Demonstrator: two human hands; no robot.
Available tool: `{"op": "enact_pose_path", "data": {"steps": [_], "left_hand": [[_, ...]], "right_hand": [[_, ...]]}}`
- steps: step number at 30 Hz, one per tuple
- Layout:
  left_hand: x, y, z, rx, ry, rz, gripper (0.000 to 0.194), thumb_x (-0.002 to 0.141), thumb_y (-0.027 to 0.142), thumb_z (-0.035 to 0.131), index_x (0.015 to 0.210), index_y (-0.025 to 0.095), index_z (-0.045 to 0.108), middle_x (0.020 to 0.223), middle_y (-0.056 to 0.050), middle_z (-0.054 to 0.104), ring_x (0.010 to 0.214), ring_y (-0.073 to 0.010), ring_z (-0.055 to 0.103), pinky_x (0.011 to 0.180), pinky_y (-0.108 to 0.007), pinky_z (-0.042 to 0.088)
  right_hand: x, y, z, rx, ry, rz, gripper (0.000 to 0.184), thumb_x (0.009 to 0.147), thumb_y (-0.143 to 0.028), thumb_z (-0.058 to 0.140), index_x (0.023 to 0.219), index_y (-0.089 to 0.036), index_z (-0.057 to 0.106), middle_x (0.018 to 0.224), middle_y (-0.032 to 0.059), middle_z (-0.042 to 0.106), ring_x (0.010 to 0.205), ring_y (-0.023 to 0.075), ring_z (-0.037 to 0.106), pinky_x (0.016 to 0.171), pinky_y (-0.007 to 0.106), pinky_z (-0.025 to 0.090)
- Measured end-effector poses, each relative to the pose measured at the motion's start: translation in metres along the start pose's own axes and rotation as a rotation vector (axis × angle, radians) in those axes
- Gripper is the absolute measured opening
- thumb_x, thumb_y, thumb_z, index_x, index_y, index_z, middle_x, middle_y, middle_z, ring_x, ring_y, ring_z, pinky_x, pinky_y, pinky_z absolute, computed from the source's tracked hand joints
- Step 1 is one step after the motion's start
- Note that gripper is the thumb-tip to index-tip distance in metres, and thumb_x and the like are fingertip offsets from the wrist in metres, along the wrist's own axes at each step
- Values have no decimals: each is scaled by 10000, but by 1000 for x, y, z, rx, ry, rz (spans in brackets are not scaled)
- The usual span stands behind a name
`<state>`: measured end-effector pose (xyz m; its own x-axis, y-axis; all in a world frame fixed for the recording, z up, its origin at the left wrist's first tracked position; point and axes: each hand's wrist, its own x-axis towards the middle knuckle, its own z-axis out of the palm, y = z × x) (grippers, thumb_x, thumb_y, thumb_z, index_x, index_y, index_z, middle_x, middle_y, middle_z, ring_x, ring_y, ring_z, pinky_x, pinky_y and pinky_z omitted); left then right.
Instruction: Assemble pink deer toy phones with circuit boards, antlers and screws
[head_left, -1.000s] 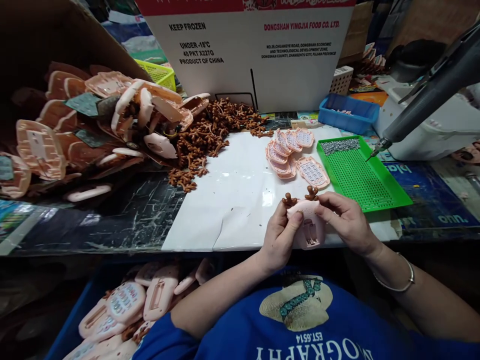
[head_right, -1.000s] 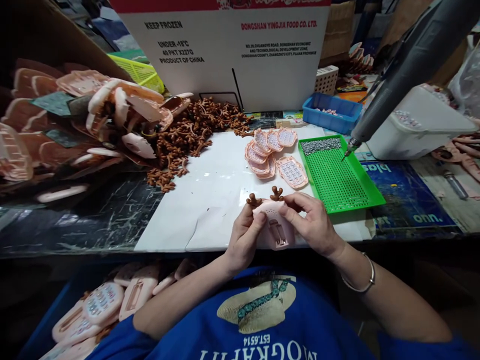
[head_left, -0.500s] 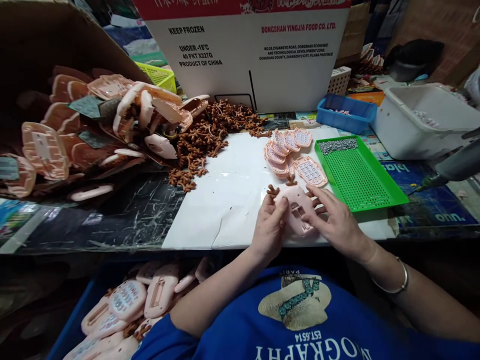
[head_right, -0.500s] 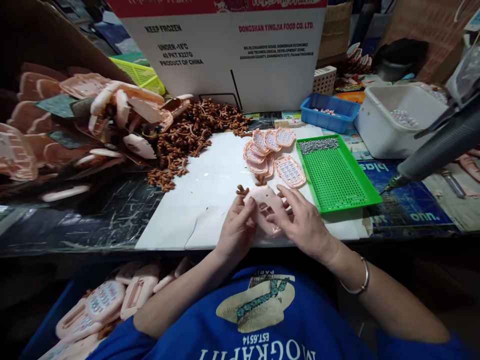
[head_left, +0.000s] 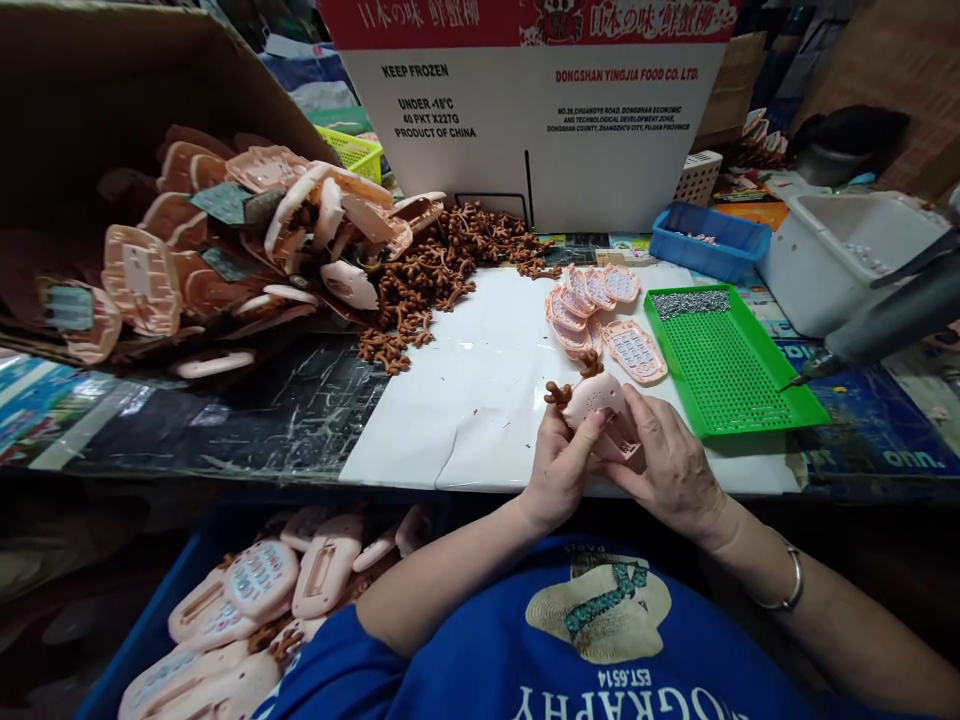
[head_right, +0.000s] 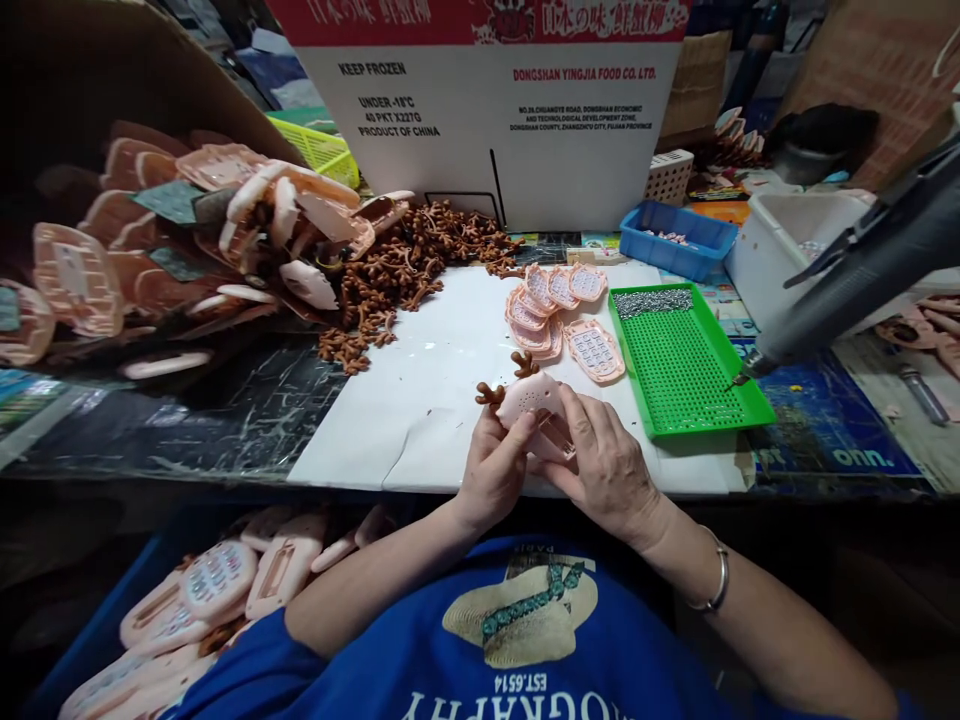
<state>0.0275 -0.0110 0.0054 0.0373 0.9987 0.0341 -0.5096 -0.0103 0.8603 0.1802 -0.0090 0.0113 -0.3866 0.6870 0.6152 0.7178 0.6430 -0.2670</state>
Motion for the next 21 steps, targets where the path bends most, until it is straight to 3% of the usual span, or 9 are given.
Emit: {"op": "enact_pose_path", "data": {"steps": [2,5,8,12,18,21], "left_hand": [[-3,9,-8,64,-97,4,365,894,366,687,1218,217,610,1209,-43,693,1112,-191,651,1009,-312,495],[-15,29,-21,236,-360,-55,357,919,339,652,1251,212,615,1262,-71,671,1141,-218,636,984,-316,502],[-33,42,-33,376,-457,-90,344,951,359,593,1252,194,616,1154,-88,702,1044,-218,663,935,-324,519],[-57,41,-44,497,-462,-207,342,994,375,489,1263,183,579,936,-69,715,795,-178,669,773,-305,546],[-65,31,-44,477,-377,-231,347,950,404,564,1201,181,655,1028,-93,722,931,-227,683,828,-330,542],[-64,31,-43,478,-360,-244,357,954,410,561,1210,180,656,1025,-84,722,940,-223,673,870,-338,529]], "right_hand": [[3,3,-8,154,-9,66,724,912,-540,588,1487,-149,387,1212,189,616,1075,305,625,868,469,584],[8,4,-23,422,-97,114,421,957,-486,545,1242,-185,621,1053,113,658,950,226,643,801,367,572],[3,-5,-30,613,-236,127,277,956,-436,578,957,-184,693,838,51,667,784,176,636,693,303,541],[-18,-26,-22,683,-250,285,211,934,-379,617,897,-183,686,756,26,652,689,158,606,622,295,511],[-36,-36,-14,646,-265,395,201,910,-348,640,789,-188,652,682,7,580,637,153,545,574,302,463],[-33,-32,-18,710,-316,470,145,908,-328,653,860,-194,681,777,19,632,725,165,606,638,303,505]]}}
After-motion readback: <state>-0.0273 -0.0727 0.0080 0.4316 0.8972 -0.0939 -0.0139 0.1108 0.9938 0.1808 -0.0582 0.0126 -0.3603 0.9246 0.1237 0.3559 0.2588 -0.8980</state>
